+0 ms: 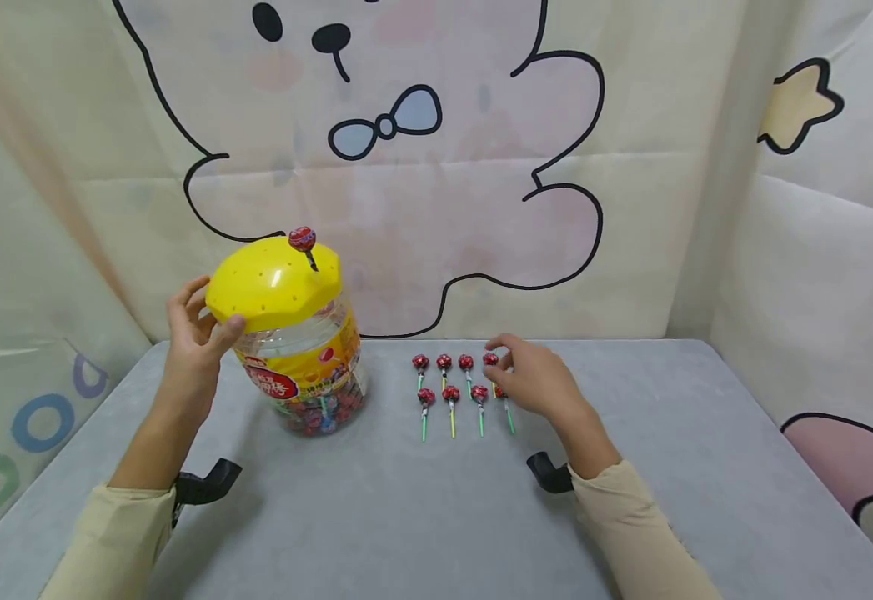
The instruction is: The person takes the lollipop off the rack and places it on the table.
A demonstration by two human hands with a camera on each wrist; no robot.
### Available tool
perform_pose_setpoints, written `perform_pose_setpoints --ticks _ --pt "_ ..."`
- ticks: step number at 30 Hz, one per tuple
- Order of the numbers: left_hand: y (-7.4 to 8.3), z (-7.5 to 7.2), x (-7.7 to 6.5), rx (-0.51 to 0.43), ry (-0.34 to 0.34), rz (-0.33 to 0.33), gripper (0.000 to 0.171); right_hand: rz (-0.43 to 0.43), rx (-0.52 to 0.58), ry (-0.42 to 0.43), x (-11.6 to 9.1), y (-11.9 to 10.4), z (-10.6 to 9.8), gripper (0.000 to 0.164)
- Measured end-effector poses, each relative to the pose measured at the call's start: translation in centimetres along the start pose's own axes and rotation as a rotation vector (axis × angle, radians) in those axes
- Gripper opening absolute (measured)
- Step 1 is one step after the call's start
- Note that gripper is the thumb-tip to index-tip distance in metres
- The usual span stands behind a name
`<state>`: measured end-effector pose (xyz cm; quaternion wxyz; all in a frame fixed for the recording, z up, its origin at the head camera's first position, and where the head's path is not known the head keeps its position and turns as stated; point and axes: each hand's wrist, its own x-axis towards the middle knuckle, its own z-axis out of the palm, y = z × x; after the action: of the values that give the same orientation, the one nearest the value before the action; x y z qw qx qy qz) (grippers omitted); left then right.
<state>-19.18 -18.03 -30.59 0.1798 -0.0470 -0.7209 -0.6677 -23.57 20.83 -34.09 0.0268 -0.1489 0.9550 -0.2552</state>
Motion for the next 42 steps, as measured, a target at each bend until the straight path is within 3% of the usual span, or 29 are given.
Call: perform_pose_setpoints --ticks 6,10,13,20,29,36,42 --pt "-0.5 -0.7 0.4 -0.042 -0.082 0.020 0.080 -0.262 0.299 -0.002 0.8 -8.2 0.5 0.051" --pt "-0.7 -1.0 0.4 -0.059 -0.132 0.039 0.081 -0.341 0.456 0.004 1.7 -12.3 1.8 0.059" --pt "-0.8 -1.1 0.4 -0.070 -0.170 0.032 0.080 -0.383 0.534 0.006 1.7 -14.0 2.7 0.063" --pt "-0.7 -0.7 0.5 -0.066 -0.139 -0.011 0.080 -0.448 0.544 0.029 1.6 -14.2 3.5 0.071" --pt "0.2 0.4 -0.2 0.029 -0.012 -0.071 0.088 -0.449 0.574 0.024 2.3 -14.1 3.8 0.076" --pt "0.6 1.8 -1.0 0.089 0.100 -0.077 0.095 -0.450 0.610 0.011 3.0 -13.6 4.0 0.077" --pt "0.7 1.2 -0.7 0.081 0.074 -0.081 0.094 -0.431 0.645 -0.004 3.1 -13.2 3.6 0.072"
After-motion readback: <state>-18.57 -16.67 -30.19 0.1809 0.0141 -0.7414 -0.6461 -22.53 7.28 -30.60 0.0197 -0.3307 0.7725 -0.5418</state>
